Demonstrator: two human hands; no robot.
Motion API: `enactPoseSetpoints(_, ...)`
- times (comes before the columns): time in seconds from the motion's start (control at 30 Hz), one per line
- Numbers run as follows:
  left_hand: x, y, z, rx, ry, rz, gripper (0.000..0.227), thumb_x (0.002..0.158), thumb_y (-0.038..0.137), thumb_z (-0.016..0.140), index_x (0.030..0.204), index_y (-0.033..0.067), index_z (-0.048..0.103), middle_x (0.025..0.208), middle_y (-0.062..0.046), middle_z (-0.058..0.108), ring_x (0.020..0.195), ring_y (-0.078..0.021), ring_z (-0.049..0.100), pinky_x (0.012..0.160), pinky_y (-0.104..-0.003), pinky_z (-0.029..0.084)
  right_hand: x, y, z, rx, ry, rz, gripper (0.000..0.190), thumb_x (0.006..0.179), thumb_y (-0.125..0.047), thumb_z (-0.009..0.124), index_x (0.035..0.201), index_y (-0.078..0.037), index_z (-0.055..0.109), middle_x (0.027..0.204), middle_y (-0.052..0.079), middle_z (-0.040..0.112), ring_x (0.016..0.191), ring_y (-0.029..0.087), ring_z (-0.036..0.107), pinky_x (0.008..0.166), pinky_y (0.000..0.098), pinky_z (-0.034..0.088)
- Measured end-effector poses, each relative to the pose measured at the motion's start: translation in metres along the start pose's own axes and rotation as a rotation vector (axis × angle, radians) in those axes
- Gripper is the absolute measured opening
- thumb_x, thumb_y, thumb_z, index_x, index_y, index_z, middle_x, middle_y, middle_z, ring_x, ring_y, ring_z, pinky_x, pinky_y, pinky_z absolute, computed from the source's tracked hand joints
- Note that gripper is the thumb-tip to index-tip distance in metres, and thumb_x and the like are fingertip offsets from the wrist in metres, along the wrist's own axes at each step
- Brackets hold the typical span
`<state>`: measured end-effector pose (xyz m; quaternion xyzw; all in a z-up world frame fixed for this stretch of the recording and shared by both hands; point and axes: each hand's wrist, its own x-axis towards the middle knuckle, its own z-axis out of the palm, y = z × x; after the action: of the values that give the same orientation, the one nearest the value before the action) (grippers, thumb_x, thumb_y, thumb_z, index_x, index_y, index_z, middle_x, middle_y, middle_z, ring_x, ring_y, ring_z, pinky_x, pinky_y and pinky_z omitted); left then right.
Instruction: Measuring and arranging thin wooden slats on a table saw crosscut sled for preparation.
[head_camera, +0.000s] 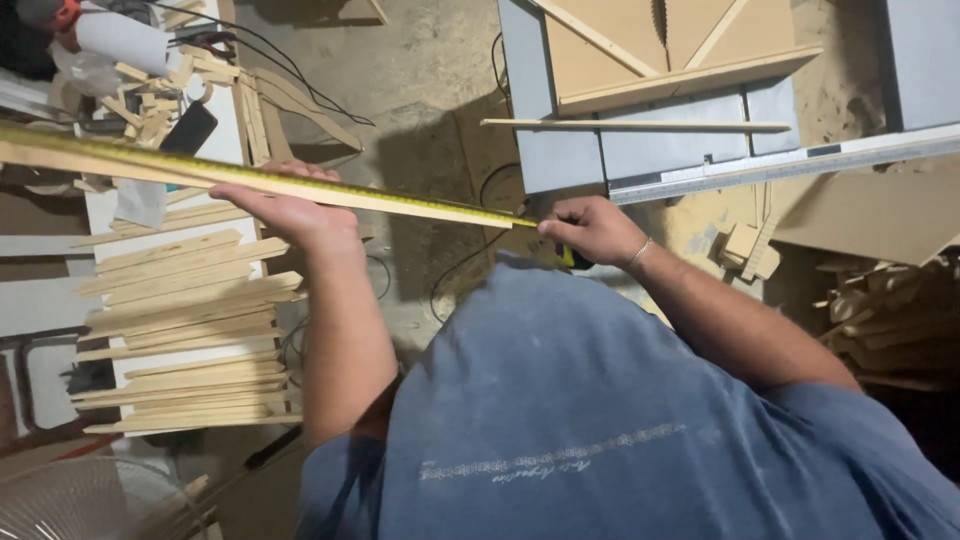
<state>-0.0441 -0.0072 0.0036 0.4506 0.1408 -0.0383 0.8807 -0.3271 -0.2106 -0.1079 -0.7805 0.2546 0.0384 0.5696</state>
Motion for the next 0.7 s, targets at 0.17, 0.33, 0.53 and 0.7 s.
enactPoseSetpoints(0.17, -0.022, -0.032, 0.004, 0.085, 0.063, -0.039, 0.068, 0.077, 0.083, 0.047, 0.072, 0.0153, 0.049, 0.061, -0.003, 0.045, 0.048, -0.0199, 0.05, 0.046, -0.032, 0.042, 0.009, 0.029, 0.009, 0.323, -0.064, 0.005, 0.021, 0.095, -0.021, 0.073, 0.078, -0.008, 0.071, 0.059, 0.01, 0.069, 0.052, 0.018, 0.066, 0.051, 0.0288, 0.054)
enactPoseSetpoints(0.33, 0.024, -0.095, -0.042, 0.198, 0.063, 0.006, 0.052, 0.091, 0.068, 0.055, 0.095, 0.0159, 0.057, 0.071, -0.002, 0.052, 0.056, -0.0197, 0.058, 0.054, -0.033, 0.051, 0.016, 0.048, 0.011, 0.498, -0.1, -0.03, 0.021, 0.096, -0.015, 0.071, 0.079, -0.003, 0.07, 0.056, 0.015, 0.066, 0.046, 0.02, 0.065, 0.042, 0.0289, 0.052)
enactPoseSetpoints(0.53, 0.022, -0.114, -0.051, 0.233, 0.138, -0.008, 0.04, 0.094, 0.057, 0.06, 0.1, 0.018, 0.056, 0.074, -0.001, 0.055, 0.059, -0.0179, 0.062, 0.059, -0.031, 0.056, 0.007, 0.075, -0.003, 0.545, -0.07, -0.02, 0.021, 0.097, -0.016, 0.071, 0.079, -0.004, 0.069, 0.057, 0.013, 0.066, 0.049, 0.018, 0.064, 0.044, 0.0282, 0.051)
enactPoseSetpoints(0.7, 0.011, -0.118, -0.064, 0.234, 0.144, -0.023, 0.038, 0.095, 0.052, 0.061, 0.1, 0.0145, 0.054, 0.071, -0.003, 0.056, 0.059, -0.017, 0.062, 0.058, -0.03, 0.057, -0.006, 0.09, -0.021, 0.498, -0.013, 0.004, 0.024, 0.099, -0.023, 0.07, 0.082, -0.007, 0.073, 0.064, 0.008, 0.064, 0.06, 0.015, 0.059, 0.056, 0.0306, 0.052)
